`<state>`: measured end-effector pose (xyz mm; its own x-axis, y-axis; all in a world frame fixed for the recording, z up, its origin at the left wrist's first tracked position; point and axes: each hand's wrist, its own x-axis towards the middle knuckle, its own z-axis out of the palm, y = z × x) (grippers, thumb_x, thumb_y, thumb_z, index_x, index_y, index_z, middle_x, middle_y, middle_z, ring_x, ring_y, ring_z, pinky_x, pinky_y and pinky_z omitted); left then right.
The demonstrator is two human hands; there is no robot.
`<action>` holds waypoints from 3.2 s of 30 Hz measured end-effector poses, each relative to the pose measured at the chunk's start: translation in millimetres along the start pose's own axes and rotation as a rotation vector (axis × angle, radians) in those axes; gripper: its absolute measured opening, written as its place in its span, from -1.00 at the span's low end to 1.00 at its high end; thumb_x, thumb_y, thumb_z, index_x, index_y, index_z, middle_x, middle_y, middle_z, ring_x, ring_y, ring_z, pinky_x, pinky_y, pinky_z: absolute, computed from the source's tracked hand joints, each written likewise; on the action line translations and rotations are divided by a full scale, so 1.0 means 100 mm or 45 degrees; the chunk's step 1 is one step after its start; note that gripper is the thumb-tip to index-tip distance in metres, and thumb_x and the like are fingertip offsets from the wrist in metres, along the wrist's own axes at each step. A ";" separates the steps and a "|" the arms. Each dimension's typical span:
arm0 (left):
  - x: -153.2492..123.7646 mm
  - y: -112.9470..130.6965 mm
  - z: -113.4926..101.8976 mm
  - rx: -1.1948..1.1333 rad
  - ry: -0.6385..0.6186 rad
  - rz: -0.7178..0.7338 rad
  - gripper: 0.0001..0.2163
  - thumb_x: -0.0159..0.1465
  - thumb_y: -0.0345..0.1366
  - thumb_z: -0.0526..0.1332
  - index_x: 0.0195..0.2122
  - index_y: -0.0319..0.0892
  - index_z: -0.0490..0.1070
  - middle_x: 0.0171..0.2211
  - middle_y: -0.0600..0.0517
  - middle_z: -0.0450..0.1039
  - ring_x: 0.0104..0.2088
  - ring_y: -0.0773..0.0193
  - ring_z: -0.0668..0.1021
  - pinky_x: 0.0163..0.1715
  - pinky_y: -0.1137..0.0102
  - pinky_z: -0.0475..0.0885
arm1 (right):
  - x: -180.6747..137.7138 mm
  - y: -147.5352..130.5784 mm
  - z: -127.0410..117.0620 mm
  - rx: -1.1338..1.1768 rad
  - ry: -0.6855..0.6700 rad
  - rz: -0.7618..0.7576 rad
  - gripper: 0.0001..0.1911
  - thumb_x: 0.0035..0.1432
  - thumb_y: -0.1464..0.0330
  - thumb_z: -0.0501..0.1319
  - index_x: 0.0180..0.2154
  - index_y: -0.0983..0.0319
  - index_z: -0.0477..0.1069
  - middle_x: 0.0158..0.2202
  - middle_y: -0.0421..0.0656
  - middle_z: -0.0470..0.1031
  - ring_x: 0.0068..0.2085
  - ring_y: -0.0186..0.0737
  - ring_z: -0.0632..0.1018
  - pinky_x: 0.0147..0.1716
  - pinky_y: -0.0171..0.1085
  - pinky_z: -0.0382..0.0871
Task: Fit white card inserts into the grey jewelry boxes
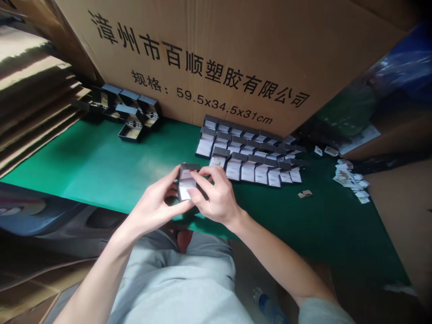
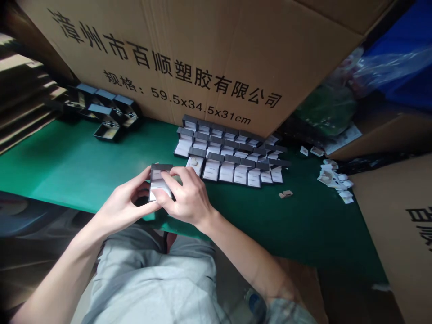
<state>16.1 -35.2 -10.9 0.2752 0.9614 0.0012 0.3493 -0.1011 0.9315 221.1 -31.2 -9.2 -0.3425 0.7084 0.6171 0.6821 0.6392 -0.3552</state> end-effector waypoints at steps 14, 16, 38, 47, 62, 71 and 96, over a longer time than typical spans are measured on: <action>0.02 -0.06 -0.01 0.071 0.013 0.044 -0.10 0.20 0.07 0.43 0.49 -0.17 0.18 0.12 -0.17 0.61 -0.11 -0.01 0.72 -0.06 0.17 0.68 | -0.01 0.00 0.00 0.021 -0.214 -0.010 -0.52 0.53 0.12 0.08 0.21 0.25 0.54 -0.23 -0.05 0.53 -0.21 -0.18 0.53 -0.15 -0.23 0.52; 0.01 -0.07 -0.02 0.128 0.009 0.073 -0.13 0.21 0.07 0.41 0.48 -0.15 0.21 0.10 -0.14 0.63 -0.15 0.02 0.72 -0.10 0.19 0.69 | -0.01 0.00 0.01 0.030 -0.195 0.006 -0.53 0.54 0.13 0.06 0.18 0.24 0.56 -0.23 -0.05 0.54 -0.21 -0.19 0.54 -0.16 -0.23 0.53; 0.02 0.00 0.01 0.288 0.089 0.190 -0.25 0.32 0.02 0.34 0.47 -0.17 0.25 0.19 -0.11 0.55 -0.06 0.11 0.67 0.01 0.24 0.63 | -0.01 -0.01 0.00 -0.032 -0.287 0.001 -0.70 0.51 0.26 0.15 -0.17 0.18 0.64 -0.28 -0.14 0.61 -0.30 -0.29 0.61 -0.32 -0.34 0.48; 0.04 -0.02 0.08 0.375 0.262 0.291 -0.52 0.42 -0.11 0.22 0.32 -0.16 0.44 0.39 -0.14 0.38 0.35 -0.06 0.47 0.39 0.10 0.36 | -0.04 0.00 0.06 0.062 -0.278 0.067 -0.66 0.53 0.23 0.11 -0.07 0.21 0.64 -0.13 -0.09 0.61 -0.18 -0.30 0.64 -0.19 -0.35 0.56; 0.03 0.08 0.11 0.417 0.235 0.280 -0.75 0.46 -0.19 0.19 0.03 -0.14 0.60 0.09 -0.06 0.62 0.08 0.09 0.65 0.20 0.25 0.51 | -0.01 0.02 0.04 -0.166 -0.270 0.229 -0.69 0.47 0.37 0.11 0.10 0.18 0.58 -0.06 -0.08 0.58 -0.24 -0.28 0.61 -0.31 -0.34 0.50; 0.02 0.07 0.13 0.460 0.197 0.312 -0.71 0.46 -0.15 0.18 0.01 -0.14 0.64 0.18 -0.13 0.57 0.17 0.01 0.62 0.24 0.14 0.50 | 0.00 0.01 0.03 -0.218 -0.259 0.255 -0.70 0.47 0.37 0.12 0.07 0.18 0.59 -0.01 -0.08 0.60 -0.18 -0.26 0.64 -0.33 -0.33 0.48; 0.02 0.07 0.14 0.458 0.245 0.278 -0.72 0.46 -0.16 0.17 -0.02 -0.15 0.63 0.28 -0.10 0.50 0.21 0.03 0.60 0.29 0.24 0.46 | 0.01 0.00 0.00 -0.213 -0.392 0.191 -0.66 0.47 0.38 0.11 0.17 0.19 0.50 0.04 -0.06 0.56 -0.20 -0.26 0.61 -0.38 -0.32 0.48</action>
<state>31.3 -37.7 -9.6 0.2175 0.9344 0.2822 0.5999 -0.3561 0.7165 220.8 -30.5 -9.1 -0.3918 0.8633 0.3182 0.8265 0.4822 -0.2905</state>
